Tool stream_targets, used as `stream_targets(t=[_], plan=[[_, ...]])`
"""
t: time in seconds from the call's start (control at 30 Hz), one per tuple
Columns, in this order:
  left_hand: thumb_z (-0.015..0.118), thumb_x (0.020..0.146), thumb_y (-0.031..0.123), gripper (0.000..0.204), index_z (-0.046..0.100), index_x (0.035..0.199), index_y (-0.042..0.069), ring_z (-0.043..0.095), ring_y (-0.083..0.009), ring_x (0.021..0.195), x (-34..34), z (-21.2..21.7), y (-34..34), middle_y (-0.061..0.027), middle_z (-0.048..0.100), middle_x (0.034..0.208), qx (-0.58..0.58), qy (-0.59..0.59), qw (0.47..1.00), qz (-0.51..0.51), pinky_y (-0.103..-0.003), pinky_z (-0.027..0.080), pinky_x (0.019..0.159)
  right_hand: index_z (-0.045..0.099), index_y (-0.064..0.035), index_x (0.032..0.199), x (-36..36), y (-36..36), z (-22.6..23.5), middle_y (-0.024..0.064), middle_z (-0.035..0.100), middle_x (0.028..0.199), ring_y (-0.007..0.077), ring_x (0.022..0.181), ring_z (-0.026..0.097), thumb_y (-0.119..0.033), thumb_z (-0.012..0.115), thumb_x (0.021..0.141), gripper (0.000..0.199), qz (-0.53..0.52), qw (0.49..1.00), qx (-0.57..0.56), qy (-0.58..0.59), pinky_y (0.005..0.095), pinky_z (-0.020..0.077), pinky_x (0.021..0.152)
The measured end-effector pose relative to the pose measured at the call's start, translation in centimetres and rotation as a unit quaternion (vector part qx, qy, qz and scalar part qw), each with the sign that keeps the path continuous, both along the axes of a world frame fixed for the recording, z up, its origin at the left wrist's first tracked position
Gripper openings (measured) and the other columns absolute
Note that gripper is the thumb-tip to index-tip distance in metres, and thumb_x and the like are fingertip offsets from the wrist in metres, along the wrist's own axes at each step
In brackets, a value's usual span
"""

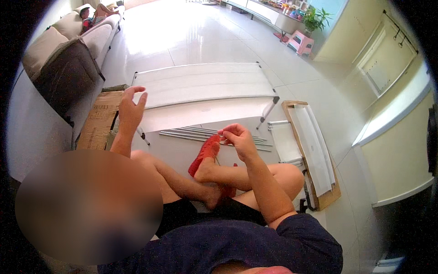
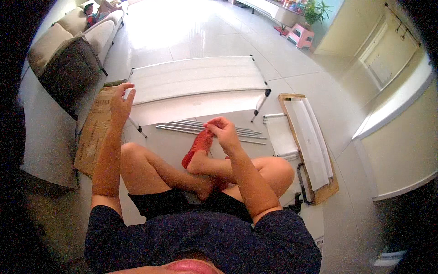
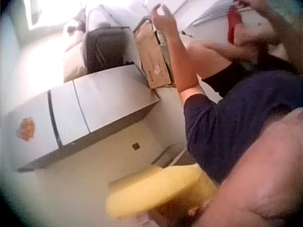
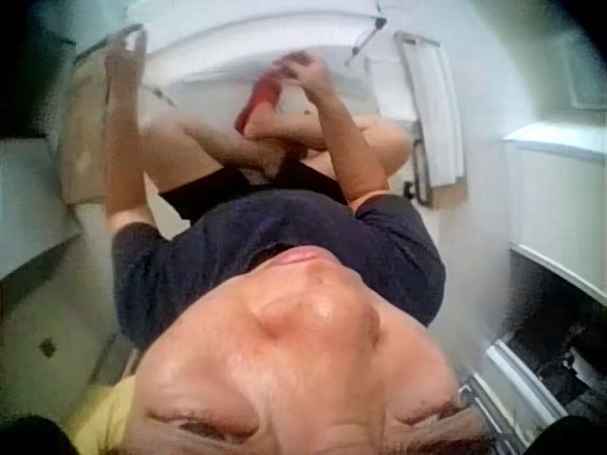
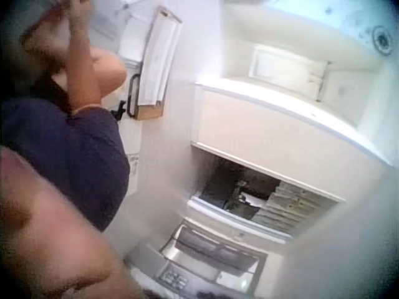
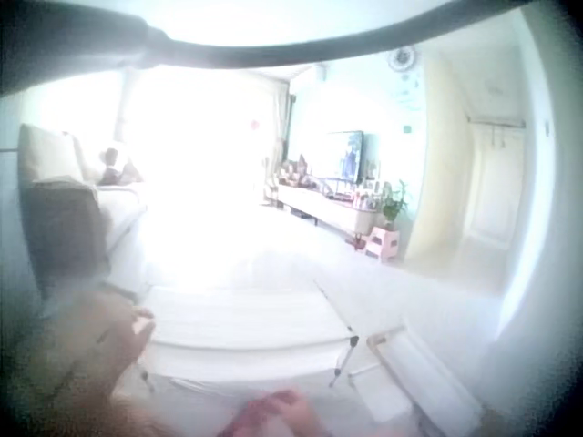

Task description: The person assembles a storage shelf by hand while sitting cross-legged on the floor. They press white plastic panels into black corner frames and slide metal support rods into the frames.

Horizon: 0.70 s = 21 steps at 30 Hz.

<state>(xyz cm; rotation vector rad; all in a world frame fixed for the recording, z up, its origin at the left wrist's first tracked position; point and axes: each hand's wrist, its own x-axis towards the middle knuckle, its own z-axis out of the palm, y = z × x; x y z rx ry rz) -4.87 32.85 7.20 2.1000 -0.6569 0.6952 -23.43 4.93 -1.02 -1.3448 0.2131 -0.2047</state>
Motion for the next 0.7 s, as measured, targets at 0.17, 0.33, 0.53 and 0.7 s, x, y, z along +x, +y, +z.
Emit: stream_targets(t=[0.17,0.33,0.53,0.7], plan=[[0.062,0.079,0.016,0.041,0.051,0.115,0.001,0.051,-0.0303,0.106,9.6,-7.5,6.8,-0.0168,0.054,0.113,0.056,-0.02,0.997,0.045,-0.037,0.039,0.091,0.057,0.0044,0.094,1.4,2.8,-0.4,0.0133,0.063,0.088,0.0182,0.077,0.063,0.002,0.06,0.081,0.013,-0.014,1.0,-0.005,0.001,0.0278,0.0546,0.069],[0.062,0.079,0.016,0.039,0.055,0.116,0.003,0.051,-0.0288,0.107,12.1,-13.3,7.0,-0.0174,0.054,0.115,-0.027,0.07,0.997,-0.014,-0.035,0.039,0.091,0.057,0.0054,0.091,4.0,4.7,1.1,0.0132,0.061,0.085,0.0198,0.076,0.064,0.004,0.06,0.08,0.012,-0.041,0.997,-0.034,0.049,0.0279,0.0551,0.07],[0.064,0.078,0.014,0.031,0.062,0.107,0.003,0.055,-0.0263,0.098,11.7,-13.6,9.0,-0.0177,0.053,0.116,-0.137,0.197,0.971,-0.004,-0.032,0.044,0.084,0.059,0.004,0.087,10.6,6.4,3.3,0.0114,0.063,0.078,0.0186,0.073,0.063,0.003,0.061,0.078,0.01,-0.039,0.988,-0.128,0.079,0.0293,0.0535,0.066],[0.062,0.079,0.011,0.033,0.058,0.111,0.003,0.058,-0.0191,0.085,7.6,-12.0,9.0,-0.0136,0.056,0.105,-0.148,0.27,0.949,-0.061,-0.029,0.05,0.068,0.06,0.0052,0.086,18.1,7.5,3.7,0.0129,0.064,0.078,0.0191,0.07,0.063,0.002,0.064,0.075,0.012,-0.014,0.981,-0.178,0.08,0.0296,0.0527,0.066]])
